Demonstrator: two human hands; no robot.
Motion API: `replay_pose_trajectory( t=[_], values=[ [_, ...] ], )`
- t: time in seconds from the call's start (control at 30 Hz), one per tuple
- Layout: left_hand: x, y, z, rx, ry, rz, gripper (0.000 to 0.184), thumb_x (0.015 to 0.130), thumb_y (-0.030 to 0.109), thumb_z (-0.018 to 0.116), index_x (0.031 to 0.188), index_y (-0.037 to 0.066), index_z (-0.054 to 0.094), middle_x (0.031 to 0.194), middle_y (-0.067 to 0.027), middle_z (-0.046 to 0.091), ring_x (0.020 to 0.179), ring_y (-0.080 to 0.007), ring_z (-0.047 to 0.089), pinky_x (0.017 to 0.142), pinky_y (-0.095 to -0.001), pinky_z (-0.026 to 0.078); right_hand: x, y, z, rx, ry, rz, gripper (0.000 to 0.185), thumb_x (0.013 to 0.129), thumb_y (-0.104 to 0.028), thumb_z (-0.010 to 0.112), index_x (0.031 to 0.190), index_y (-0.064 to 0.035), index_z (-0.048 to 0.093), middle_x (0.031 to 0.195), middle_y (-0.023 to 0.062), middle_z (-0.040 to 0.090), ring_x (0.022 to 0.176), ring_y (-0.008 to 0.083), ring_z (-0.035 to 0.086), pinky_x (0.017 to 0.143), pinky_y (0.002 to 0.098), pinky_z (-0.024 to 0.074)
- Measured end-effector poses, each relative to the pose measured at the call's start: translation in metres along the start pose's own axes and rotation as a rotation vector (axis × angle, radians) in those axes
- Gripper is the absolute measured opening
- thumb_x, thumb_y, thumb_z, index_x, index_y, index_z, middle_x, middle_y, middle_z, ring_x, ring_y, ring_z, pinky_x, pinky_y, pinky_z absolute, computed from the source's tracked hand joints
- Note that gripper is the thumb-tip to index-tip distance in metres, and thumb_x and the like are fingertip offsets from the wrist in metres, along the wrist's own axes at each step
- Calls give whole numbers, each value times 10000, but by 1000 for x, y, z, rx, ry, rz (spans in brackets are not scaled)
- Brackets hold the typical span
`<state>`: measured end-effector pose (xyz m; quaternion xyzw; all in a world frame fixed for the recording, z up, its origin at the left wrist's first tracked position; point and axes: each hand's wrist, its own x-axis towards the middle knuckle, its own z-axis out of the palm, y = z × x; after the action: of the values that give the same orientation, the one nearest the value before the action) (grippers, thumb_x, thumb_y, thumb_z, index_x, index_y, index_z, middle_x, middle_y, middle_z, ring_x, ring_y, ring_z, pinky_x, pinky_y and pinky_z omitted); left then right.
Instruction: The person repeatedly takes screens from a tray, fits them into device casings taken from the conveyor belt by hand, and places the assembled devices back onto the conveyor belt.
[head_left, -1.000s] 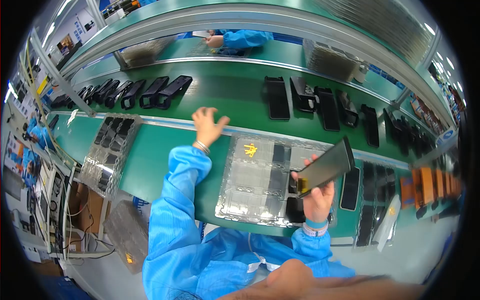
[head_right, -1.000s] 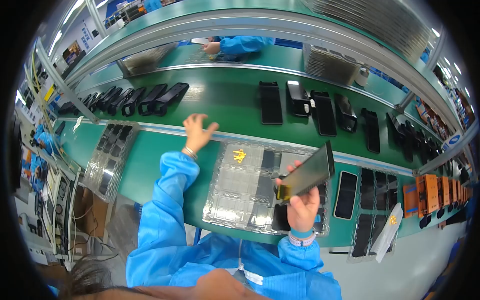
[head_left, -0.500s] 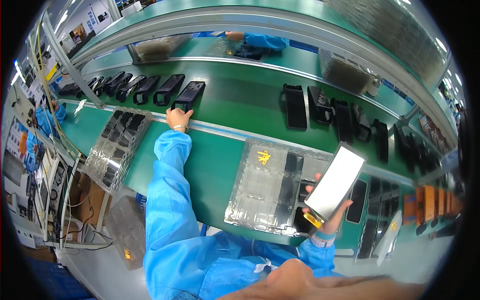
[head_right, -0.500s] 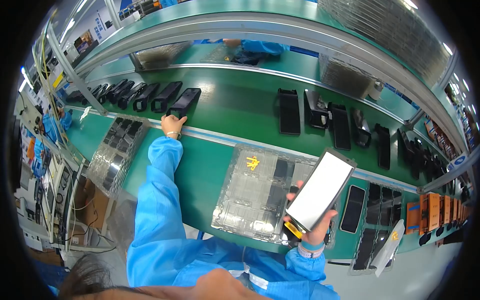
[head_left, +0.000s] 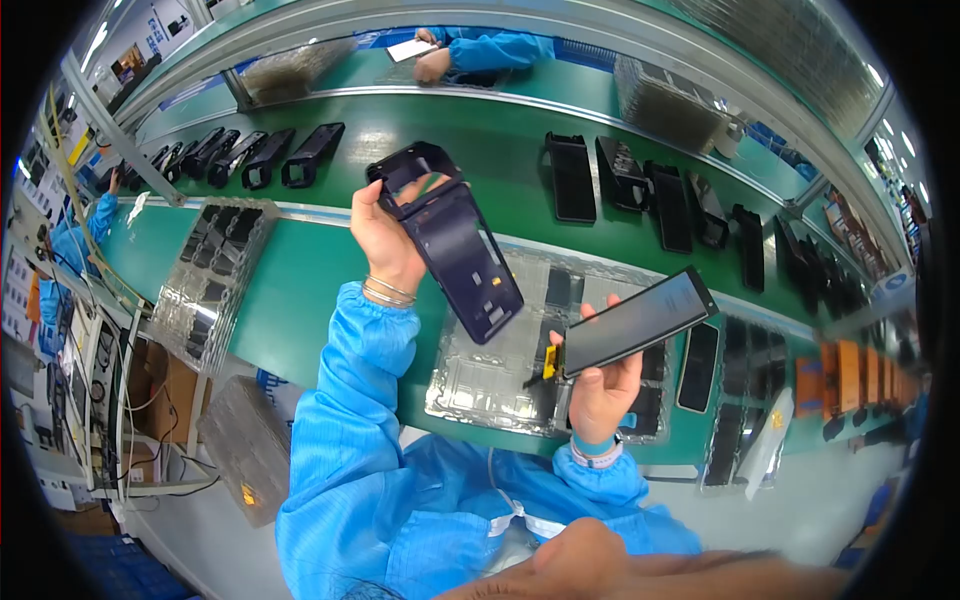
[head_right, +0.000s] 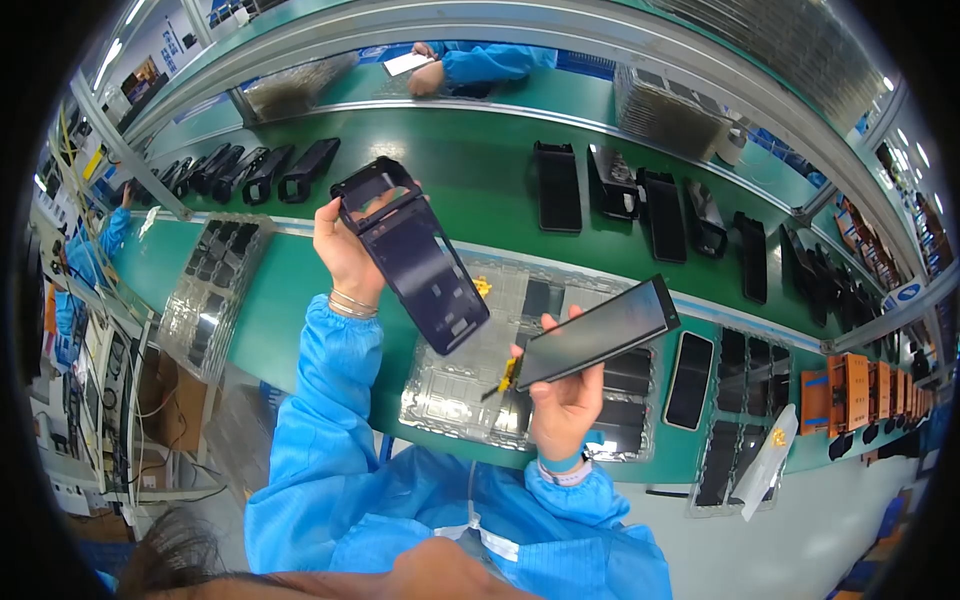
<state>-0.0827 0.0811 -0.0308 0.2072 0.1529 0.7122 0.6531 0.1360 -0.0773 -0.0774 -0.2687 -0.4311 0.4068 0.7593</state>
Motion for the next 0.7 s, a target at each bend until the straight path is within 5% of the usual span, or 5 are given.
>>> replay_pose_trajectory(
  t=[0.27,0.7],
  values=[
    [-27,-30,24,-25,-69,-167,632,865,456,410,1262,-31,485,1210,-299,523,1112,-474,531,937,-561,463,-5,3,17,75,14,-118,745,822,-103,721,1432,-39,297,1517,165,185,1326,342,350,944,496,503],
    [-32,-39,26,-76,-28,-92,622,868,454,394,1257,-23,487,1206,-299,527,1092,-460,544,936,-545,463,-12,14,-5,-330,58,-240,783,757,-122,786,1391,21,348,1481,190,243,1295,317,400,1049,431,386]
  ],
)
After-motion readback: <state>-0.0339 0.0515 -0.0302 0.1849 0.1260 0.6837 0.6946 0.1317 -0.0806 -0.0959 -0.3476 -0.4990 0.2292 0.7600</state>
